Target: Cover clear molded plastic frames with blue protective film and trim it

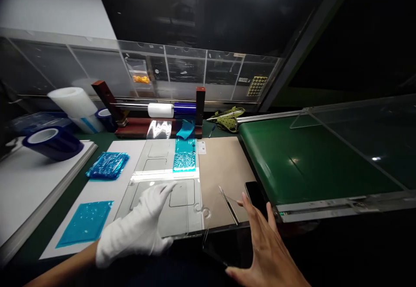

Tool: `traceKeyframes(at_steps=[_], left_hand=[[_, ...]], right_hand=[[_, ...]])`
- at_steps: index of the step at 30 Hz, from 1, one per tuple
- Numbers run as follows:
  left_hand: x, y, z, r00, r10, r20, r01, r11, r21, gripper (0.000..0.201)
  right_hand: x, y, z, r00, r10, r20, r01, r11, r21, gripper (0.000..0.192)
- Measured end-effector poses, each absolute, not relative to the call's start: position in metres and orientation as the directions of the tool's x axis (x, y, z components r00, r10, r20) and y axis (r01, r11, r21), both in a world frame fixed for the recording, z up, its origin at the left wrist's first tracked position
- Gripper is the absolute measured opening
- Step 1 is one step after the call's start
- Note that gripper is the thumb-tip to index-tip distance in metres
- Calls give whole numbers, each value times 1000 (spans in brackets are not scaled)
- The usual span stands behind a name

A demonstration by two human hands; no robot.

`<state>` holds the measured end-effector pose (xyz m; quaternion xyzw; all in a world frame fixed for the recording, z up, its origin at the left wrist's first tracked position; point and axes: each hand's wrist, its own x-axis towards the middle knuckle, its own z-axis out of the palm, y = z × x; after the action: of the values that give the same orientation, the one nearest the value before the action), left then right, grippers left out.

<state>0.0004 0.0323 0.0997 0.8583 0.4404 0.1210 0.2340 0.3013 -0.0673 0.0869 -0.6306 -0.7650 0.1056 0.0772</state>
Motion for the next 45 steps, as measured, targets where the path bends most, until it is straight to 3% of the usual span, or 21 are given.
traceKeyframes(at_steps=[3,6,8,11,13,17,22,25,27,31,33,35,40,45], left_hand=[[34,26,76,388,918,78,837,-387,388,95],[53,18,54,286,953,98,877,-301,375,100],[59,14,42,249,967,52,884,-249,395,98],[64,9,27,220,975,-24,873,-186,450,96],[68,7,18,210,977,-33,865,-170,472,98],[79,1,7,193,981,-12,870,-165,464,102],[90,-4,14,185,983,5,881,-168,443,99],[88,-5,18,166,985,41,872,-166,461,99],[84,-5,18,133,989,57,855,-144,498,98],[72,-6,14,69,997,21,815,-68,576,98],[67,-8,14,40,999,-10,780,-25,625,99],[63,-9,16,20,1000,-23,745,0,667,98],[53,-6,27,88,995,41,678,-90,730,100],[39,-1,37,276,958,74,634,-240,735,102]], right_hand=[[303,-90,75,-63,994,95,982,79,-174,117],[318,-135,50,45,999,10,989,-43,-144,114],[339,-171,25,202,977,-68,974,-208,-92,109],[386,-214,-12,478,854,-207,877,-478,54,111],[425,-223,-29,660,720,-215,751,-622,224,109],[506,-191,-35,790,608,-78,569,-679,464,95],[576,-117,-15,791,609,51,493,-686,536,103],[586,-97,-6,778,612,141,488,-731,477,102],[579,-100,-4,803,585,116,504,-770,392,85],[536,-128,-14,804,476,-356,565,-798,211,43],[500,-136,-25,678,528,-512,661,-742,110,27],[457,-131,-38,526,626,-576,755,-655,-23,23],[350,-48,-65,290,855,-430,848,-438,-299,19],[295,41,-89,360,884,-300,821,-452,-347,20]])
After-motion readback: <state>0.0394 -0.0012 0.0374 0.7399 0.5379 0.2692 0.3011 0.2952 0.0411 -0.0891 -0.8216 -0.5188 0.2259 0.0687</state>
